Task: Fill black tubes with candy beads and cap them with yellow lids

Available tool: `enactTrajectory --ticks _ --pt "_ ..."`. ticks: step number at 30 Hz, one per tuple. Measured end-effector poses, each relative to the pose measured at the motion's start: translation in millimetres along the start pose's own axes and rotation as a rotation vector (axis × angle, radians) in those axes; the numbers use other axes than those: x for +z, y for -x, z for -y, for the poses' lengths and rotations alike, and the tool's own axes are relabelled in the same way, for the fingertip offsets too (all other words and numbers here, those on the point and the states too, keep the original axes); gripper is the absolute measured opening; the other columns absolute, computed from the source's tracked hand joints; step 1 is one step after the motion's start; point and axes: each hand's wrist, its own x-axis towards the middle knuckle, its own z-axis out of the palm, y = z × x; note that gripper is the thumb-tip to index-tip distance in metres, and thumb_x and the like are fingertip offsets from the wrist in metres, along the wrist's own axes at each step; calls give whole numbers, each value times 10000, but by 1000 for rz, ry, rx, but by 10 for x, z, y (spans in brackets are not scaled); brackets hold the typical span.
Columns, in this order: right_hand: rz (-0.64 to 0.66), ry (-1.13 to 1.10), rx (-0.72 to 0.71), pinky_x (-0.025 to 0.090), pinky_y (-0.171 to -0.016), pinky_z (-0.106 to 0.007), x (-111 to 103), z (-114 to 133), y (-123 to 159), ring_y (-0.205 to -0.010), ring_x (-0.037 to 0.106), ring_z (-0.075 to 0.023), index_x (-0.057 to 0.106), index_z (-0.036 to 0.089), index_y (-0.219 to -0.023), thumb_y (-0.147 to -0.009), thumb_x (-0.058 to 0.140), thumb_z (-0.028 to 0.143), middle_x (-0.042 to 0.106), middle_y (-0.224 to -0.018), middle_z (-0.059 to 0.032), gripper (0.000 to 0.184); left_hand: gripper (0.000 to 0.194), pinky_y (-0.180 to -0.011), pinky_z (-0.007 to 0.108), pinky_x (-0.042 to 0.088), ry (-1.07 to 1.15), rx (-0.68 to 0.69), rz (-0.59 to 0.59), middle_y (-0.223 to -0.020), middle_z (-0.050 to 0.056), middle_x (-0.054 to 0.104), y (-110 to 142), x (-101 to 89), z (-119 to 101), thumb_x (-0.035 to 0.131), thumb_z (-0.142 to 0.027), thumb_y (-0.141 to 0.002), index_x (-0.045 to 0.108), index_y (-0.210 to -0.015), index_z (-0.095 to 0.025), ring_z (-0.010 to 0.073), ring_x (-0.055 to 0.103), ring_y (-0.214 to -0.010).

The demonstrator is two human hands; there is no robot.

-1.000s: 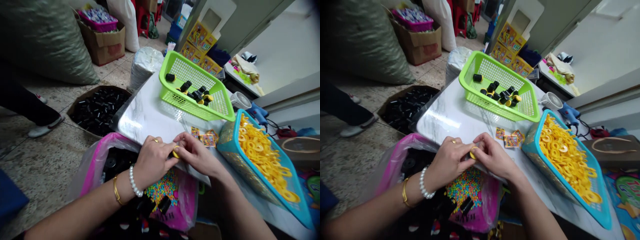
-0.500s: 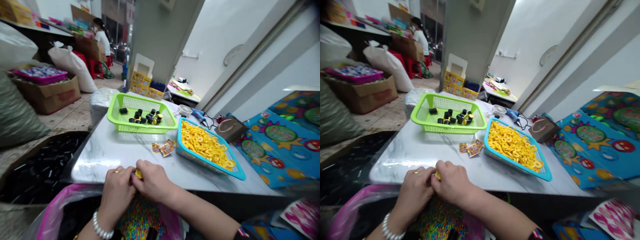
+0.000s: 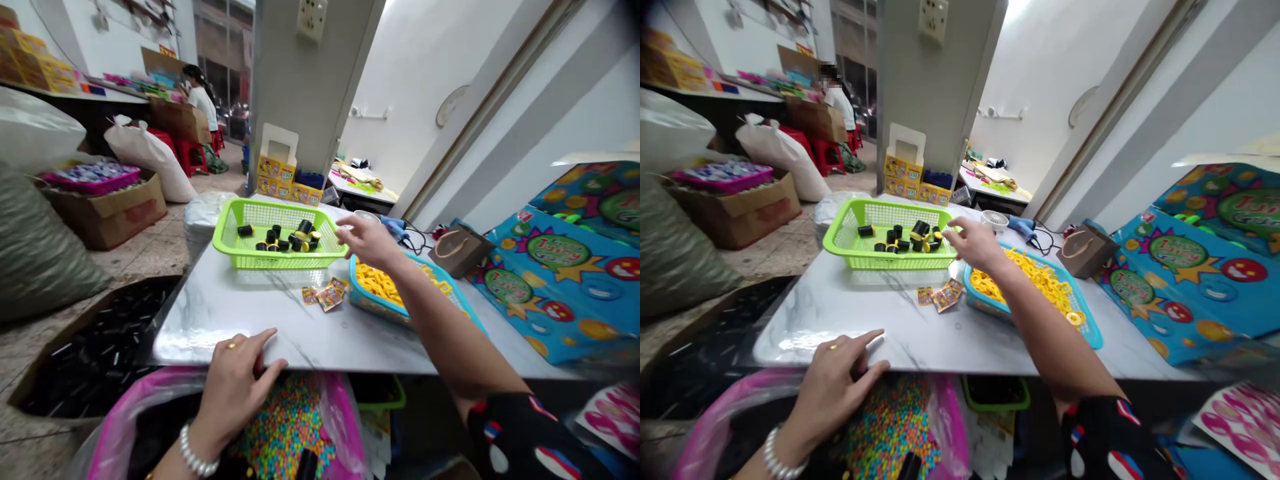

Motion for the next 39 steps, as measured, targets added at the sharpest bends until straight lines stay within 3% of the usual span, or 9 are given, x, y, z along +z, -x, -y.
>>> enactTrajectory --ticks 3,6,11,15,19,25,30,35,39 --pt "-76 227 92 476 -567 -269 -294 -400 335 -528 626 -144 699 178 -760 -850 586 357 696 -677 -38 230 278 -774 340 383 117 88 3 -703 -22 622 44 -53 46 599 -285 -881 600 -1148 -208 165 586 -689" --pt "-41 235 144 461 -553 -277 -294 -557 976 -539 616 -161 696 177 -750 -856 576 356 683 -649 -44 240 194 -783 347 388 215 119 42 -690 -15 643 87 -100 45 601 -254 -868 657 -1051 -220 162 591 -691" --pt "564 -85 -104 478 -661 -235 479 -227 1977 -701 636 -136 698 204 -907 -926 526 327 695 -803 -32 213 113 -732 341 396 337 68 10 -599 -33 645 93 -38 13 605 -284 -856 707 -867 -236 140 573 -605" --pt "826 80 -356 461 -707 -249 1262 -62 2377 -859 624 -167 679 204 -1026 -923 510 218 664 -961 -74 198 98 -743 340 394 299 62 4 -588 -44 649 108 45 -10 654 -306 -824 723 -854 -243 131 576 -596" --pt "920 276 -542 444 -683 -273 1563 -114 2421 -894 591 -206 654 198 -1008 -913 519 207 626 -1044 -87 165 97 -747 337 387 260 78 -13 -586 -48 650 122 61 -31 657 -308 -821 724 -846 -243 132 579 -606" --pt "774 456 -422 428 -660 -295 1672 -27 2350 -892 555 -248 631 145 -963 -925 451 144 623 -924 -124 184 101 -755 337 379 237 83 -32 -620 -45 673 131 99 -28 660 -326 -822 722 -844 -249 136 578 -622" --pt "869 82 -313 442 -712 -275 1801 -31 2366 -879 571 -200 675 165 -1002 -844 542 84 646 -943 -84 222 117 -758 341 382 257 79 -34 -601 -43 656 136 59 -35 654 -335 -827 715 -829 -235 135 565 -616" --pt "901 -599 222 419 -583 -217 1623 -171 2236 -608 516 -97 686 185 -1060 -775 671 157 601 -719 26 287 149 -748 340 427 449 95 -11 -641 -17 641 196 20 -107 662 -332 -830 691 -918 -216 144 572 -654" --pt "814 -1110 428 492 -748 -257 1525 -147 2170 -792 614 -130 690 196 -1047 -679 791 206 674 -863 11 382 503 -755 337 494 673 226 167 -882 79 683 231 88 -218 724 -435 -775 603 -1178 -160 188 619 -804"
